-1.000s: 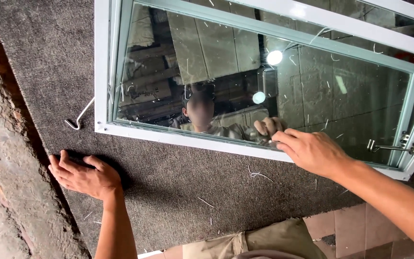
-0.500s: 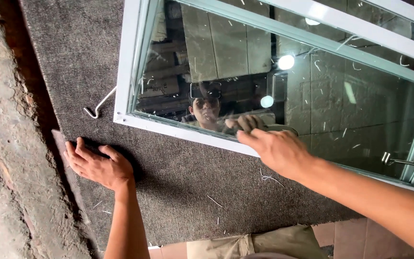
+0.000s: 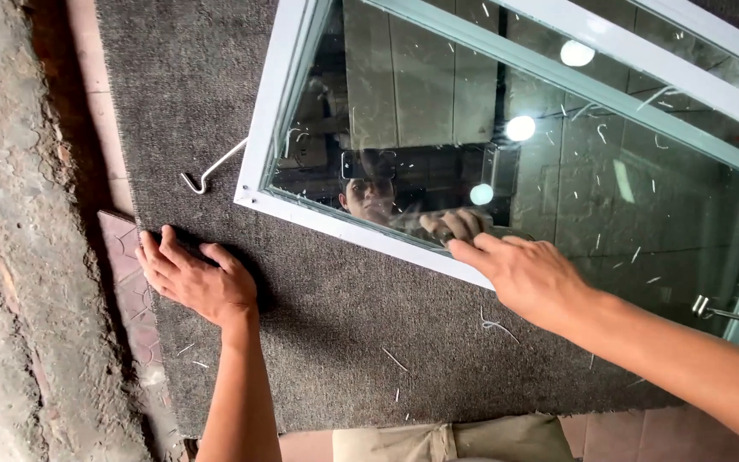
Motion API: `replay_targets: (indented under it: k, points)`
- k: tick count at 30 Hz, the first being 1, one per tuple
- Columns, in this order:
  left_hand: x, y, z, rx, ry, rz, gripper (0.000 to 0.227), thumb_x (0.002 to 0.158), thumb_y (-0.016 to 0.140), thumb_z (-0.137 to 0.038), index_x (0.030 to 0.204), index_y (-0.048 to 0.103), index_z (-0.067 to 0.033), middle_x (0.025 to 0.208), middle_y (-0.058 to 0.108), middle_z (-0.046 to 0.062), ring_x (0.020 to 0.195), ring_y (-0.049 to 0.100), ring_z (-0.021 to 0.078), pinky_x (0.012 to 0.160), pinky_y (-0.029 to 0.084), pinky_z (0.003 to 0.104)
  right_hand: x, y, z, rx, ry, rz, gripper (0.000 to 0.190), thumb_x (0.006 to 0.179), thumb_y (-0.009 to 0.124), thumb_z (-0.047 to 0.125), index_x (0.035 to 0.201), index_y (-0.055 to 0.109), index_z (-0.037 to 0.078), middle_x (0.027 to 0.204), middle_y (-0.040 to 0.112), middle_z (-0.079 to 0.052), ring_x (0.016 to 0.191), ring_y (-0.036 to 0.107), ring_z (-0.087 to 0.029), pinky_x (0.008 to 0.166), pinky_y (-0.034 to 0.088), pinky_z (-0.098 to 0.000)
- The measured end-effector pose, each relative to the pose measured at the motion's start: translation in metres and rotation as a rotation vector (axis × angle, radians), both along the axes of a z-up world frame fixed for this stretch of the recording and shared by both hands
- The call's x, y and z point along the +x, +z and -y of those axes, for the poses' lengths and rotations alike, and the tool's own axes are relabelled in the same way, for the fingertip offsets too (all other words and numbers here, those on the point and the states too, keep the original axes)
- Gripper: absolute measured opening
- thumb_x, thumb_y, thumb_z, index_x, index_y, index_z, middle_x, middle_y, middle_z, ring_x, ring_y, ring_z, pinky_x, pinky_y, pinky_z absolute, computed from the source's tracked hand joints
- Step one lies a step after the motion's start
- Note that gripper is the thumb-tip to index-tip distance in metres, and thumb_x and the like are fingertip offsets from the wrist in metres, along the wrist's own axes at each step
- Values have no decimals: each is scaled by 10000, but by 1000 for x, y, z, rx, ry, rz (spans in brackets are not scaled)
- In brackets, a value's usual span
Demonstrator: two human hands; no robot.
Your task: Removing a glass pane from a window frame by cutting sealant with a utility knife and removing metal brackets.
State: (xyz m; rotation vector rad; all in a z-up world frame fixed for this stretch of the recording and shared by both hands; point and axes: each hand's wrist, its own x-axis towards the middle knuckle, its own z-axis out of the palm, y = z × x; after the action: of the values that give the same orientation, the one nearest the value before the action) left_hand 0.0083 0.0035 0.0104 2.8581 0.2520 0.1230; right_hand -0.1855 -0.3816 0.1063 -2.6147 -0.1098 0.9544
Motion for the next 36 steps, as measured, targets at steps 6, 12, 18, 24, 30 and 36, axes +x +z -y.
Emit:
replay_targets:
  k: [6, 12, 18, 24, 30, 36]
  points:
    - [-2, -11, -5, -1, -25, 91, 536, 1014, 585, -209, 1543, 517, -153, 1698, 397, 163, 1577, 370, 421, 1305, 220, 590, 31, -15, -15, 52, -64, 76, 420, 1122, 382, 42, 1479, 564, 168, 985, 757, -132, 708, 780, -272, 621, 640, -386]
    - [-1, -20, -9, 15, -1, 91, 540, 1012, 581, -231, 1545, 532, -153, 1721, 388, 138, 1588, 364, 403, 1308, 228, 595, 60, 23, -22, 23, -71, -65, 485, 1135, 379, 97, 1586, 514, 215, 982, 789, -120, 639, 772, -209, 642, 668, -369]
    - [-1, -17, -7, 28, 7, 102, 596, 966, 602, -254, 1553, 526, -185, 1716, 401, 111, 1613, 343, 372, 1316, 236, 574, 144, -1, -79, 147, -50, 234, 314, 1139, 435, 84, 1422, 568, 54, 940, 782, -221, 665, 799, -391, 611, 637, -495]
    - [-1, -33, -14, 23, 16, 96, 615, 957, 605, -275, 1562, 533, -191, 1726, 408, 112, 1624, 331, 375, 1317, 230, 591, 181, -22, -116, 160, 10, 328, 397, 1128, 408, 36, 1501, 540, 76, 912, 790, -209, 670, 799, -387, 609, 647, -496]
    - [-1, -28, -13, 24, 7, 73, 621, 965, 598, -268, 1572, 526, -163, 1740, 382, 134, 1646, 291, 382, 1337, 198, 576, 172, 34, -104, 153, 76, 130, 471, 1117, 382, 15, 1556, 524, 109, 1032, 805, -269, 799, 831, -470, 733, 676, -569]
    - [-1, -31, -12, 31, 14, 83, 613, 957, 605, -258, 1556, 562, -140, 1746, 406, 148, 1654, 283, 391, 1351, 183, 574, 167, 50, -68, -13, 141, -131, 488, 1102, 449, 87, 1584, 485, 151, 991, 839, -211, 799, 847, -410, 743, 673, -524]
